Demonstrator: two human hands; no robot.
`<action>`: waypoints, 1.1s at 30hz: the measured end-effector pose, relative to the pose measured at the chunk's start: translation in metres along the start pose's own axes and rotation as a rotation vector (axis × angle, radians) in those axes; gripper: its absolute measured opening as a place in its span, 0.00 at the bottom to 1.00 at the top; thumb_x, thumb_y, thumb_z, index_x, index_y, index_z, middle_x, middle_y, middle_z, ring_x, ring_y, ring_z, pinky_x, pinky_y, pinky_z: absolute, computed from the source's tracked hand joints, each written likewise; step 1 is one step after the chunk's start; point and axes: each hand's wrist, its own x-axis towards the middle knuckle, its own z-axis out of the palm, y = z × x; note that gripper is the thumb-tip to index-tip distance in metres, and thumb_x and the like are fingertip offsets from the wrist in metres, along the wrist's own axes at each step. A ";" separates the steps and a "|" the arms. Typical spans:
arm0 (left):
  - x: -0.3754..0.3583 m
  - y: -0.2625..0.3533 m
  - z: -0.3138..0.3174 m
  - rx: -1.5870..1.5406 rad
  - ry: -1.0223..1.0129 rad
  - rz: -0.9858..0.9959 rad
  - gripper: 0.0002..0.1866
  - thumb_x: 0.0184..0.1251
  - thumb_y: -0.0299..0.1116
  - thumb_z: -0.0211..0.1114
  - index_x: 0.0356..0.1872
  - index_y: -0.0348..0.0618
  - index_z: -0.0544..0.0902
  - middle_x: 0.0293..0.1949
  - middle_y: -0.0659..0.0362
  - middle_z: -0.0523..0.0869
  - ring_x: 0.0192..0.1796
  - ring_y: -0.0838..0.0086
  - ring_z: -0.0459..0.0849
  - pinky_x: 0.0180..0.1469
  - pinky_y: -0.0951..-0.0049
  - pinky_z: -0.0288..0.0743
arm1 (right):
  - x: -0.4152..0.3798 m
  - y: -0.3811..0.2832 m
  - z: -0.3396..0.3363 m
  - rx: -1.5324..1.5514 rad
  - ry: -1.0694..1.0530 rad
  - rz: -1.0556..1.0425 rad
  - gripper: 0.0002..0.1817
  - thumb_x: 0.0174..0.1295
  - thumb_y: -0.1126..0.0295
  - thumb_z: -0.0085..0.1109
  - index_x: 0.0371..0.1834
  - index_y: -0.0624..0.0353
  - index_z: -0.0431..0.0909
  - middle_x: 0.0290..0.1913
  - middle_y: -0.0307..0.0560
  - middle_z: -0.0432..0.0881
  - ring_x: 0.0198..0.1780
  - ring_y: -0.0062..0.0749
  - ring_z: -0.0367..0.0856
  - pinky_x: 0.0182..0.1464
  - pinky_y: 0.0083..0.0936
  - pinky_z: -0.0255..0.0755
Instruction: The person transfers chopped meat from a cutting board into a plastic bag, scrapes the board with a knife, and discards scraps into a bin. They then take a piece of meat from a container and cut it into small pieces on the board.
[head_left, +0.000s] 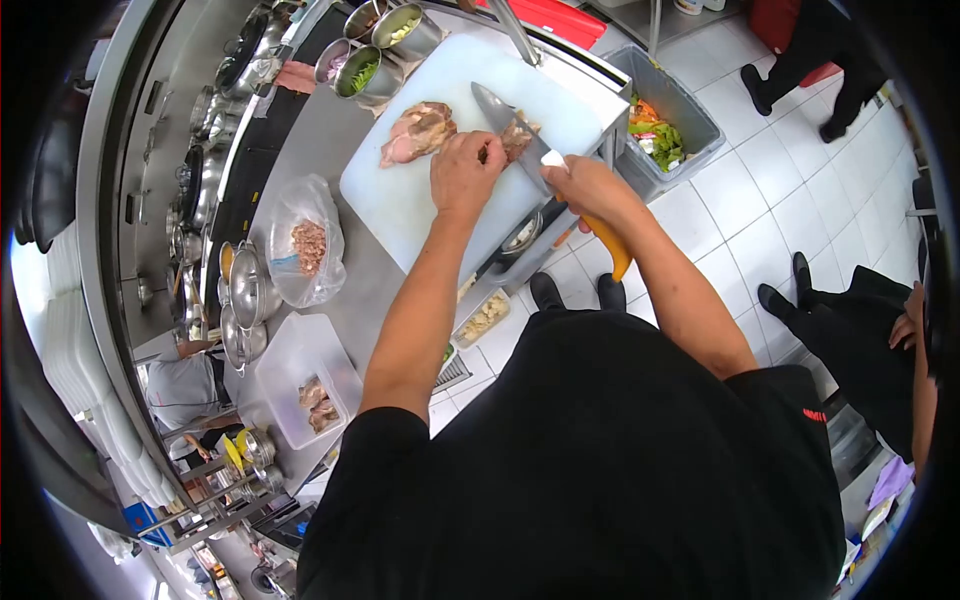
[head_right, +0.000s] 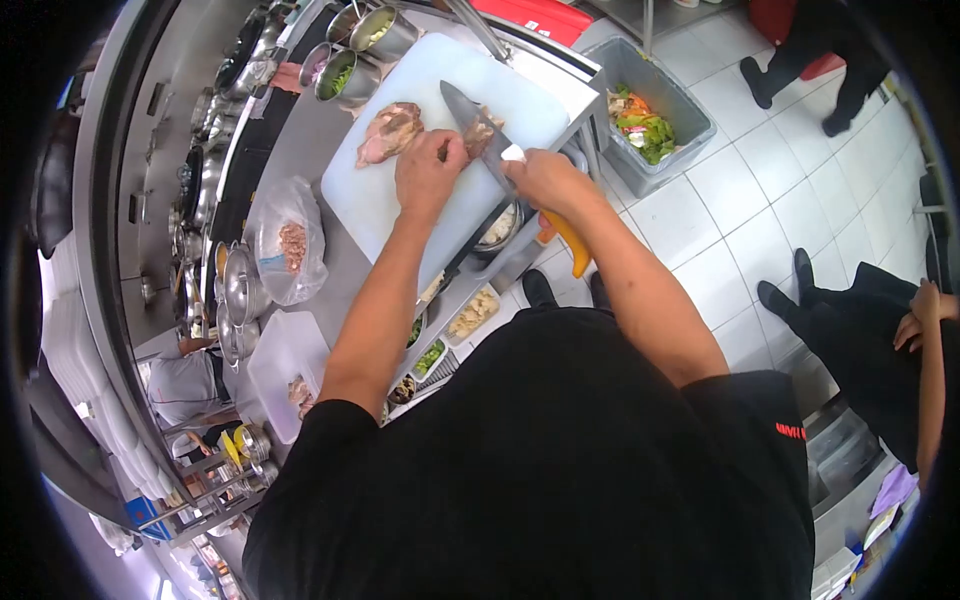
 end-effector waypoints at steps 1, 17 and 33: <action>0.003 0.000 0.000 0.007 0.014 0.006 0.07 0.65 0.41 0.66 0.35 0.53 0.88 0.37 0.59 0.87 0.45 0.60 0.84 0.49 0.55 0.76 | -0.002 0.000 -0.002 0.016 -0.007 -0.005 0.28 0.72 0.49 0.52 0.47 0.72 0.78 0.31 0.54 0.82 0.21 0.40 0.82 0.21 0.34 0.77; 0.000 -0.002 0.004 0.006 0.057 0.008 0.06 0.64 0.39 0.67 0.33 0.51 0.87 0.34 0.56 0.85 0.42 0.56 0.84 0.47 0.55 0.77 | -0.006 -0.012 -0.020 -0.058 0.053 0.001 0.29 0.74 0.48 0.49 0.45 0.71 0.76 0.22 0.47 0.75 0.15 0.34 0.77 0.19 0.32 0.73; 0.001 -0.005 0.003 -0.057 0.021 0.016 0.07 0.65 0.38 0.65 0.34 0.48 0.86 0.36 0.57 0.86 0.43 0.58 0.84 0.49 0.54 0.76 | -0.016 -0.003 -0.001 -0.022 -0.028 0.031 0.26 0.74 0.53 0.50 0.44 0.72 0.77 0.27 0.55 0.82 0.19 0.43 0.82 0.25 0.37 0.77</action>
